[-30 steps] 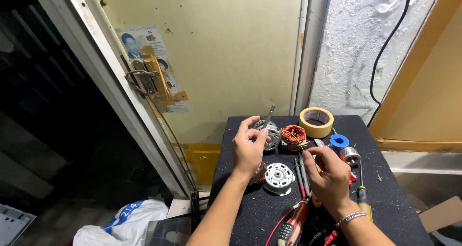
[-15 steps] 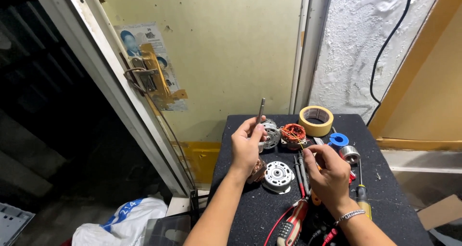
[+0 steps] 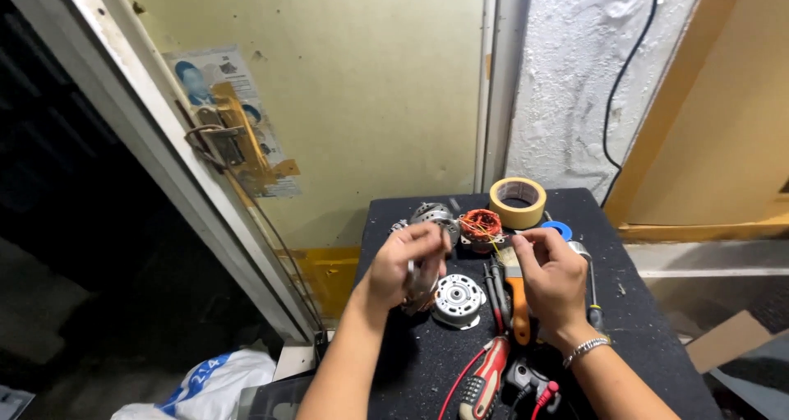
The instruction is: Testing electrical continuity and components of a motor using a multimeter and other tools on a repair bench.
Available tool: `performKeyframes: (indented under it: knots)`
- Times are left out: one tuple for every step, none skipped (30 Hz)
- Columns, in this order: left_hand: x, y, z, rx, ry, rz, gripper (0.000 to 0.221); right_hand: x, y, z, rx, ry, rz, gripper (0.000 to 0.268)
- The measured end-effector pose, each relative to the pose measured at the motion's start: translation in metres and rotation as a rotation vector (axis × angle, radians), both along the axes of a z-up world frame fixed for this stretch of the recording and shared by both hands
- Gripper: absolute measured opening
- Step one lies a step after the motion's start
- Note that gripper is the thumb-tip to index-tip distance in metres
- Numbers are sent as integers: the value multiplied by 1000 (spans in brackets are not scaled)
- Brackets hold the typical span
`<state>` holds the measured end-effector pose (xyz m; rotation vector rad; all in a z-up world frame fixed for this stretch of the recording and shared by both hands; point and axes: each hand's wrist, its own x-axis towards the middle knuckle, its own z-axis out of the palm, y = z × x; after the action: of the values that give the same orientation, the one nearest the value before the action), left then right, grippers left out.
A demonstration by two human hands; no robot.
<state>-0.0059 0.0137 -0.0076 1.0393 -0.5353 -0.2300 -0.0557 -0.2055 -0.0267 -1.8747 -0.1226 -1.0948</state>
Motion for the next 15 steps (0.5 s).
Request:
performKeyframes:
  knots:
    - [-13, 1, 6, 1, -1, -10, 21, 1, -2, 0, 1, -1, -10, 5]
    - [-25, 2, 13, 209, -50, -127, 17, 2, -4, 1, 12, 22, 14, 3]
    - [-37, 3, 19, 416, -102, -243, 16, 4, -6, 2, 23, 44, 38, 2]
    - [-46, -4, 28, 416, -106, -252, 16, -1, -7, 3, 24, 43, 28, 2]
    - [-53, -10, 37, 793, -310, -212, 18, -1, -8, 6, -24, 103, 21, 7]
    - [-59, -15, 47, 1166, -517, -160, 20, -2, -8, 10, -71, 164, 13, 13]
    - [-60, -21, 42, 1171, -530, -152, 20, -3, -10, 12, -68, 149, 13, 13]
    - [-59, -26, 37, 1445, -625, 97, 24, -2, -12, 14, -23, 135, 19, 11]
    - [-62, -30, 28, 1705, -702, 365, 31, -4, -12, 13, 22, 131, 31, 9]
    - [-56, -26, 28, 1710, -701, 374, 31, -5, -11, 13, 25, 126, 38, 9]
    - [-51, -23, 27, 1659, -636, 516, 29, -7, -11, 13, 15, 75, 41, 9]
    - [-47, -19, 26, 1602, -570, 655, 28, -9, -11, 13, 6, 23, 44, 8]
    - [-43, -16, 30, 1604, -569, 657, 28, -10, -9, 14, 7, 23, 47, 8]
    - [-40, -13, 34, 1442, -538, 785, 20, -12, -8, 15, -79, -43, 163, 9]
    - [-38, -11, 35, 1274, -501, 903, 14, -14, -8, 15, -167, -106, 279, 9]
